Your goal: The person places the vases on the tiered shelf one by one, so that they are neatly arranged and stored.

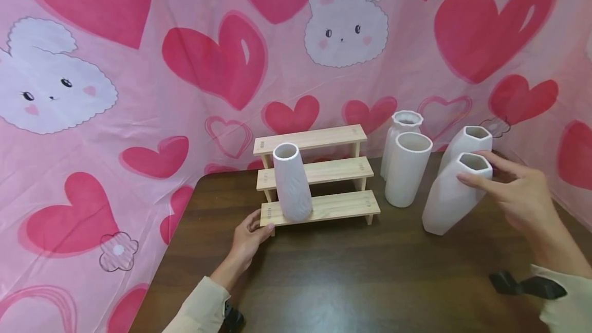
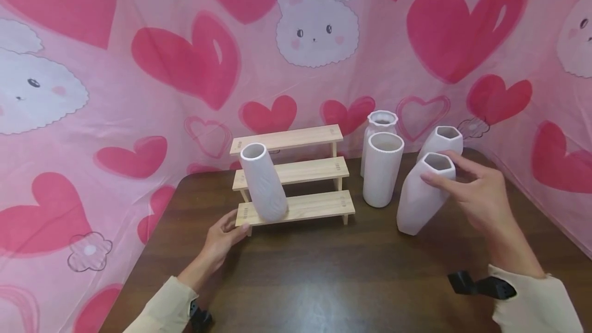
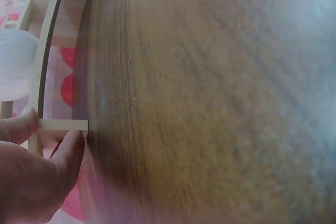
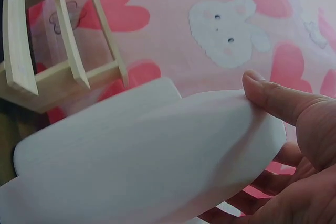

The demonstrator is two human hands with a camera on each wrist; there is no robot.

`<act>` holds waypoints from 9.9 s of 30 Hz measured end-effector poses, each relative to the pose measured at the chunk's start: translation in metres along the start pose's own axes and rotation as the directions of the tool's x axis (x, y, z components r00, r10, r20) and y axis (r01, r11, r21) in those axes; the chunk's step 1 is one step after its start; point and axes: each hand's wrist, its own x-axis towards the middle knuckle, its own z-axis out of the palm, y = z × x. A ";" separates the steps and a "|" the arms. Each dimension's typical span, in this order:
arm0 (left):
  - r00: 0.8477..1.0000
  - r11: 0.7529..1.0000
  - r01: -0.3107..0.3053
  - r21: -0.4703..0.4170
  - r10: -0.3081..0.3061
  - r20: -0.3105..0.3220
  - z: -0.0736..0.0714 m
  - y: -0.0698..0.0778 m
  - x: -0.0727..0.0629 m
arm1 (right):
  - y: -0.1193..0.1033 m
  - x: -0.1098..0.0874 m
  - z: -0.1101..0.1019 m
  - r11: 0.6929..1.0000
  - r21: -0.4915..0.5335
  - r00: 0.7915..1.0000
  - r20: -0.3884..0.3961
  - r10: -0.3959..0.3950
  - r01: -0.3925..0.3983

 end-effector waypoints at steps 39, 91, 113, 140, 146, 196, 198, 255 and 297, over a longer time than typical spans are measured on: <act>1.000 1.000 -0.026 -0.001 0.026 -0.012 0.001 -0.007 0.004 | -0.079 -0.005 0.061 0.981 0.064 0.973 0.130 -0.191 0.184; 0.999 0.999 -0.041 -0.005 0.040 -0.018 0.001 -0.005 0.001 | -0.120 0.007 0.154 0.927 0.192 0.869 0.329 -0.369 0.321; 0.999 0.999 -0.035 0.003 0.035 -0.014 0.002 -0.005 0.000 | -0.112 0.006 0.159 0.926 0.231 0.874 0.325 -0.362 0.298; 0.999 0.999 -0.049 -0.008 0.049 -0.015 0.002 -0.008 0.002 | -0.068 0.028 0.088 0.889 0.203 0.901 0.062 -0.429 0.409; 0.999 0.999 -0.051 -0.012 0.051 -0.008 0.002 -0.007 0.001 | -0.053 0.039 0.069 0.910 0.149 0.922 -0.061 -0.382 0.387; 0.999 0.999 -0.052 0.004 0.052 0.000 0.001 -0.004 0.000 | -0.011 0.063 0.083 0.962 0.011 0.954 0.126 -0.273 0.274; 0.999 0.999 -0.050 0.000 0.050 -0.004 0.001 -0.005 0.001 | -0.011 0.062 0.083 0.964 0.034 0.957 0.113 -0.266 0.264; 0.999 0.999 -0.042 -0.011 0.041 -0.003 0.002 -0.002 -0.001 | -0.151 0.067 0.033 0.976 0.124 0.974 0.114 -0.193 0.179; 0.999 0.998 -0.046 -0.037 0.046 -0.008 0.003 -0.003 0.003 | -0.236 0.068 0.110 0.898 0.361 0.926 0.179 -0.332 0.252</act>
